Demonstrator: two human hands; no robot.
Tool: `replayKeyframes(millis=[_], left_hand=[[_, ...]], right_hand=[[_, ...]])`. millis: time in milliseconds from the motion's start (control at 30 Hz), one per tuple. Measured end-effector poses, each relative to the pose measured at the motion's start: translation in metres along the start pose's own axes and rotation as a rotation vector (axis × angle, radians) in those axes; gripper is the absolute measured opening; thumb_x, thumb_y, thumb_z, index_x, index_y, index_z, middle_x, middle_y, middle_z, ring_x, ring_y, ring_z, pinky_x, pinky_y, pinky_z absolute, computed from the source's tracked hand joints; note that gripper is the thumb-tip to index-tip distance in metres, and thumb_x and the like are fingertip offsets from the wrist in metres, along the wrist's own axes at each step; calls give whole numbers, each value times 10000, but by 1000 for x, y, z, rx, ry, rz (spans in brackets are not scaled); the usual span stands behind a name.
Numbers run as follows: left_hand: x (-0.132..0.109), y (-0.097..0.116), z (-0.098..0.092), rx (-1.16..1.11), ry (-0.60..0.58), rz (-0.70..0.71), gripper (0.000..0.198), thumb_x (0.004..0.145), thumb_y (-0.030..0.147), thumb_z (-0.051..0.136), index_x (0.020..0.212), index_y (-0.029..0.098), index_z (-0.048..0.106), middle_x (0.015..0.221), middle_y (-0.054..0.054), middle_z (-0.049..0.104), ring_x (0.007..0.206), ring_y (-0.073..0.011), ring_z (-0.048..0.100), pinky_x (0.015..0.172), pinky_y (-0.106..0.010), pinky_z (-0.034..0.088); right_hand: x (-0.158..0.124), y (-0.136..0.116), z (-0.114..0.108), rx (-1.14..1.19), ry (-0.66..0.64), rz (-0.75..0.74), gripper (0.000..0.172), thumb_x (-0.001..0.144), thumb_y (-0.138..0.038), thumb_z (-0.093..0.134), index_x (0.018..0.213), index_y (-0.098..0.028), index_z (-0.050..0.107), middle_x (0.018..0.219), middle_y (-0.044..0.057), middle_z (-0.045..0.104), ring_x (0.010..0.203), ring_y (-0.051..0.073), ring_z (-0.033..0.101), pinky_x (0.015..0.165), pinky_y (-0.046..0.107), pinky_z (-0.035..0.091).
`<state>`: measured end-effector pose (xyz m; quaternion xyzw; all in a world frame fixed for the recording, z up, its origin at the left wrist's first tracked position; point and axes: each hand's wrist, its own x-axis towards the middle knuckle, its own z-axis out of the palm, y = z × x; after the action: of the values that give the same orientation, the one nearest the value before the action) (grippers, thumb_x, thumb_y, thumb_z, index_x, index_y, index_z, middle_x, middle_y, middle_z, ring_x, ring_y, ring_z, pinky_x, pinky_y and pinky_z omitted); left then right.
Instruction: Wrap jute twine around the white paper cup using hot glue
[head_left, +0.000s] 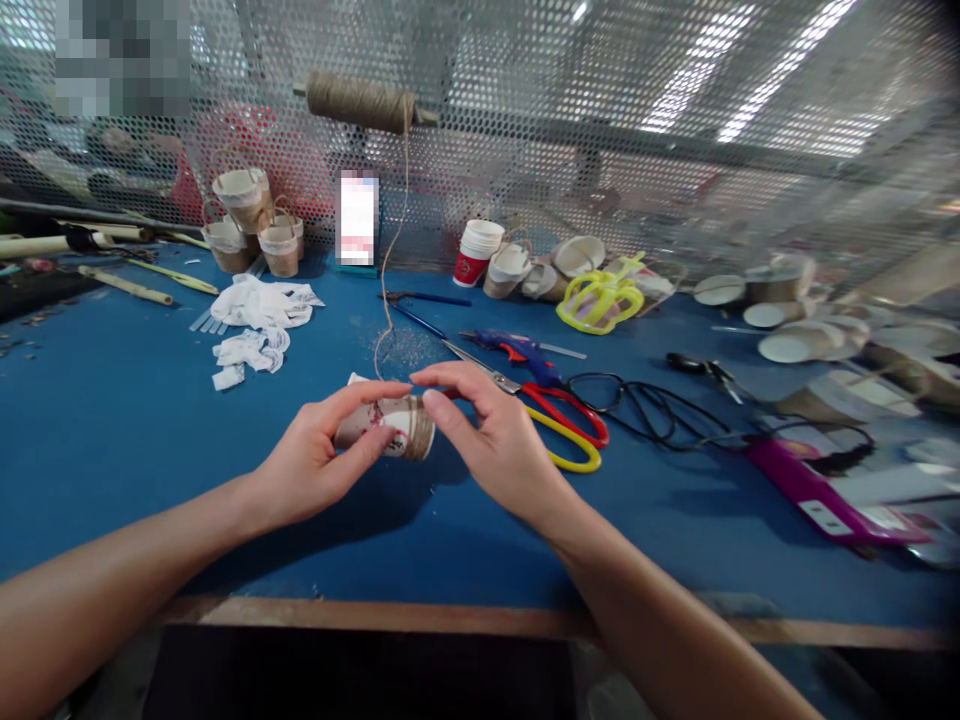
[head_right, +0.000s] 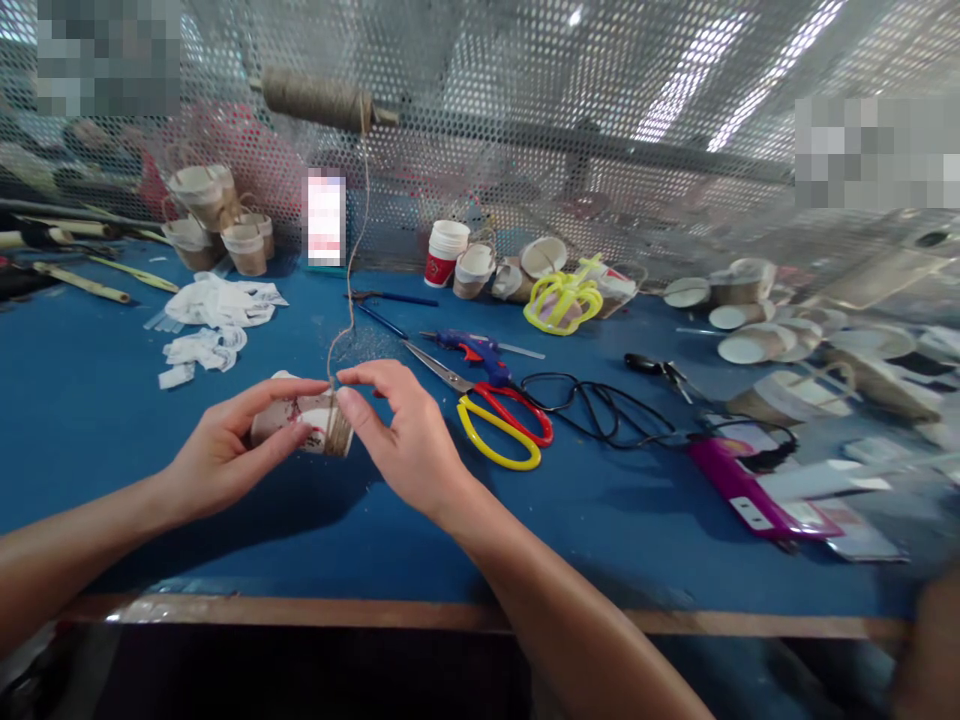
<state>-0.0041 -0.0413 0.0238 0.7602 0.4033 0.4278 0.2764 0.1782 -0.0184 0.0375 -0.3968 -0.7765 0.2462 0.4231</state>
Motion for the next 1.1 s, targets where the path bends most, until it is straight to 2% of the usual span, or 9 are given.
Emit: replayKeyframes(millis=[233,367,567,733,800,833,900,967,1100], left_hand=[[0,0,1,41,-46,66,288,839,184,496,1121,160,554,921,-39,677,687,-97,591,642,-184,471],[0,0,1,51,-45,10,247,835,211,489,1049,141,589,874,-43,691,604,-91,575,575,-187,461],[-1,1,1,112,-34,-57,245,829,237,487,1023,156,612,802,-20,684,505,-67,508,476,-160,406],[0,3,2,103,1,-37,218,825,240,485,968,143,618,609,26,626,404,-47,422,395,-135,351],[0,3,2,94,5,-25,208,824,224,482,962,143,614,576,37,609,391,-44,413,388,-133,345],[0,3,2,90,4,-21,207,825,217,478,966,143,611,565,41,601,385,-43,406,385,-134,340],[0,1,2,92,0,-18,210,827,212,472,974,143,606,548,47,583,377,-42,394,381,-138,330],[0,-1,2,102,-1,-15,216,831,216,465,981,143,603,526,54,556,376,-44,387,379,-143,320],[0,-4,2,127,-12,-27,220,830,222,462,981,153,606,517,58,548,392,-53,404,401,-153,334]], right_hand=[[-1,-6,1,165,-173,79,319,919,-322,319,1014,-188,592,1118,70,600,1067,139,531,957,332,385],[0,-7,1,228,-182,134,340,921,-337,302,984,-211,610,1081,42,625,1051,139,545,957,340,382],[10,10,-4,198,73,260,152,806,-311,527,777,-168,572,740,15,636,671,109,582,622,245,471],[36,39,-43,-122,341,323,364,880,-417,355,639,-181,493,574,0,554,512,86,508,519,218,418],[46,55,-63,-441,305,499,384,909,-361,265,672,-183,509,648,21,589,584,98,550,562,221,421],[50,63,-72,-497,269,543,296,875,-324,369,671,-179,526,674,32,602,642,119,572,578,230,416],[55,80,-84,-554,195,632,191,729,-217,577,555,-171,514,572,35,572,643,169,578,564,255,392],[57,95,-89,-565,114,710,239,581,-108,660,446,-174,474,449,17,510,582,191,568,529,266,367],[56,109,-85,-528,79,765,242,550,-54,618,421,-182,458,370,-14,441,505,164,535,484,255,346]])
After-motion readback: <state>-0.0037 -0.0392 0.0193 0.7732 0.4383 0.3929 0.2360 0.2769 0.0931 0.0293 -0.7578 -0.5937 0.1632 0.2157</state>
